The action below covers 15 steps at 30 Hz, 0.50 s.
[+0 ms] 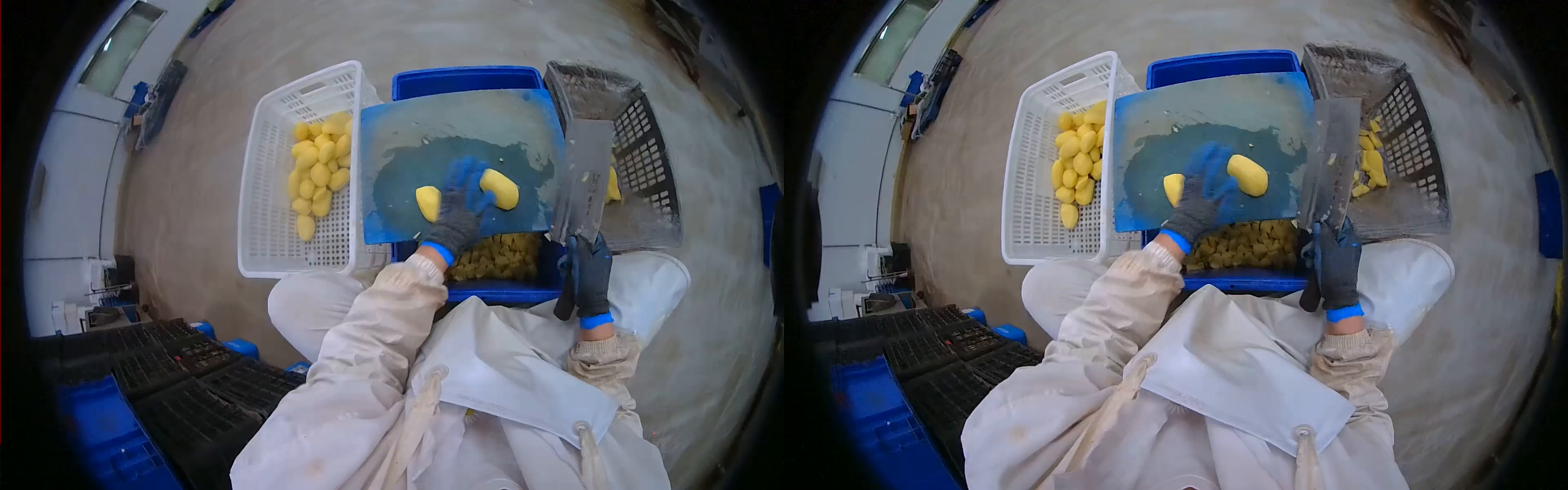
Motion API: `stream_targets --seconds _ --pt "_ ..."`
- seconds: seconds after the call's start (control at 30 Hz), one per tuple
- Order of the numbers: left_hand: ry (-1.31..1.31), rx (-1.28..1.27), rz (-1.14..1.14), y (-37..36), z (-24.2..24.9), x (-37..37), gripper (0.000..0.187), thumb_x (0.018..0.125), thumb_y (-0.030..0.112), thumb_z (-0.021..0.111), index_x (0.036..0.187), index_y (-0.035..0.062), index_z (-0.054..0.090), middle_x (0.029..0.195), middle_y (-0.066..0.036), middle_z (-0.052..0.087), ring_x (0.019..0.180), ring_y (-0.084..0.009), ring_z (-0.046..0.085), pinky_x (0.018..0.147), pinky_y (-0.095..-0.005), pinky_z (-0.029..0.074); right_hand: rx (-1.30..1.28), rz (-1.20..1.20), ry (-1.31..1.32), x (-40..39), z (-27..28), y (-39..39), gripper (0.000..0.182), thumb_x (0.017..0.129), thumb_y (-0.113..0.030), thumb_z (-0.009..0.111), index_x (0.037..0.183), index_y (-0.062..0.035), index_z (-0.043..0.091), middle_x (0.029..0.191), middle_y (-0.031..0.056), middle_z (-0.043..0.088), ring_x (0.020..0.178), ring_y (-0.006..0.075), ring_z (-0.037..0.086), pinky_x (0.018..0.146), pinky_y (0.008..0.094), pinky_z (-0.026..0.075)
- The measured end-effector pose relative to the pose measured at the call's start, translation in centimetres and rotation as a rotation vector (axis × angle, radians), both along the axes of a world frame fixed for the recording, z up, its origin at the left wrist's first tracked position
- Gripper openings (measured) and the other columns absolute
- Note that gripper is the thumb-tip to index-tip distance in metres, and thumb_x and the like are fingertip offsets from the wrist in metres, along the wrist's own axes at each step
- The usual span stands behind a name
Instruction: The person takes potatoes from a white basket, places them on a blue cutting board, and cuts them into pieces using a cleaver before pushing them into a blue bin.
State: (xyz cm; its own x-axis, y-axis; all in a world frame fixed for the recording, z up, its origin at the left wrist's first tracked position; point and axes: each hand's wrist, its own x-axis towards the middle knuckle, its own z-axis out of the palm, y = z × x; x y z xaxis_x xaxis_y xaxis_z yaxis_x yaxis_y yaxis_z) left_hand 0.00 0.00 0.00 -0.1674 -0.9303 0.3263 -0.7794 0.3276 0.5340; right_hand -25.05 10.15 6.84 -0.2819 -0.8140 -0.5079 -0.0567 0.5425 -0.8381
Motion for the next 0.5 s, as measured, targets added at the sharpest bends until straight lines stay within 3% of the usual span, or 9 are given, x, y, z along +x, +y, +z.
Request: stream_targets --seconds 0.03,0.07,0.1,0.17,0.2,0.23,0.3,0.5 --pt "0.01 0.002 0.007 0.2 0.1 -0.3 0.064 0.08 0.031 0.066 0.134 0.0127 0.036 0.135 -0.018 0.035 0.123 -0.0346 0.036 0.102 -0.0429 0.032 -0.03 -0.002 -0.022 0.0 0.4 0.3 0.034 0.087 -0.018 0.057 0.119 -0.0068 0.052 0.099 0.0143 0.062 0.086 0.0214 0.06 0.077 0.0352 0.047" --pt "0.238 0.229 0.079 0.0 0.4 1.5 0.069 0.081 0.037 0.061 0.135 0.0062 0.032 0.135 -0.024 0.034 0.124 -0.0369 0.035 0.102 -0.0454 0.031 -0.059 -0.002 -0.043 0.1 0.6 0.5 0.032 0.087 -0.016 0.057 0.114 0.0 0.054 0.092 0.0124 0.064 0.08 0.0192 0.061 0.073 0.0318 0.048" --pt "0.215 0.207 0.088 -0.7 1.2 4.6 0.069 0.081 0.037 0.061 0.135 0.0062 0.032 0.135 -0.024 0.034 0.124 -0.0369 0.035 0.102 -0.0454 0.031 -0.078 0.006 -0.068 2.2 0.2 -0.4 0.032 0.087 -0.016 0.057 0.114 0.0 0.054 0.092 0.0124 0.064 0.08 0.0192 0.061 0.073 0.0318 0.048" --pt "0.181 0.34 0.228 0.4 0.6 6.4 0.07 0.078 0.035 0.065 0.133 0.0033 0.035 0.13 -0.026 0.038 0.119 -0.0384 0.041 0.098 -0.0434 0.035 -0.724 0.359 0.4 3.4 -1.0 0.1 0.022 0.085 -0.011 0.056 0.104 -0.0002 0.055 0.077 0.0099 0.063 0.064 0.0246 0.06 0.059 0.0382 0.048" --pt "0.108 0.629 0.135 -0.5 -3.4 7.5 0.071 0.075 0.032 0.068 0.13 0.0006 0.038 0.126 -0.027 0.041 0.115 -0.0393 0.044 0.097 -0.0417 0.038 -0.893 0.504 0.68 3.2 -3.0 0.0 0.026 0.083 -0.015 0.057 0.105 -0.0013 0.057 0.074 0.0145 0.063 0.062 0.0334 0.061 0.06 0.0423 0.048" --pt "0.121 0.629 0.134 0.1 -3.1 6.9 0.071 0.075 0.032 0.068 0.13 0.0006 0.038 0.126 -0.027 0.041 0.115 -0.0393 0.044 0.097 -0.0417 0.038 -0.892 0.512 0.69 4.2 -1.4 -0.2 0.026 0.083 -0.015 0.057 0.105 -0.0013 0.057 0.074 0.0145 0.063 0.062 0.0334 0.061 0.06 0.0423 0.048" --pt "0.143 0.354 0.158 1.0 -2.6 5.6 0.066 0.075 0.028 0.068 0.128 -0.0005 0.04 0.124 -0.026 0.044 0.114 -0.0386 0.044 0.097 -0.0422 0.037 -0.402 0.617 0.646 7.5 1.5 -0.4 0.026 0.083 -0.022 0.054 0.102 -0.0045 0.059 0.074 0.0188 0.062 0.069 0.037 0.06 0.063 0.0443 0.048" --pt "0.232 0.316 0.17 1.9 -2.4 6.6 0.056 0.079 0.02 0.064 0.127 0.0008 0.042 0.122 -0.023 0.046 0.115 -0.0363 0.044 0.097 -0.0418 0.037 -0.374 0.806 0.865 10.9 -0.4 -2.0 0.026 0.085 -0.028 0.049 0.092 -0.0045 0.058 0.068 0.0182 0.061 0.066 0.0333 0.061 0.061 0.045 0.048"
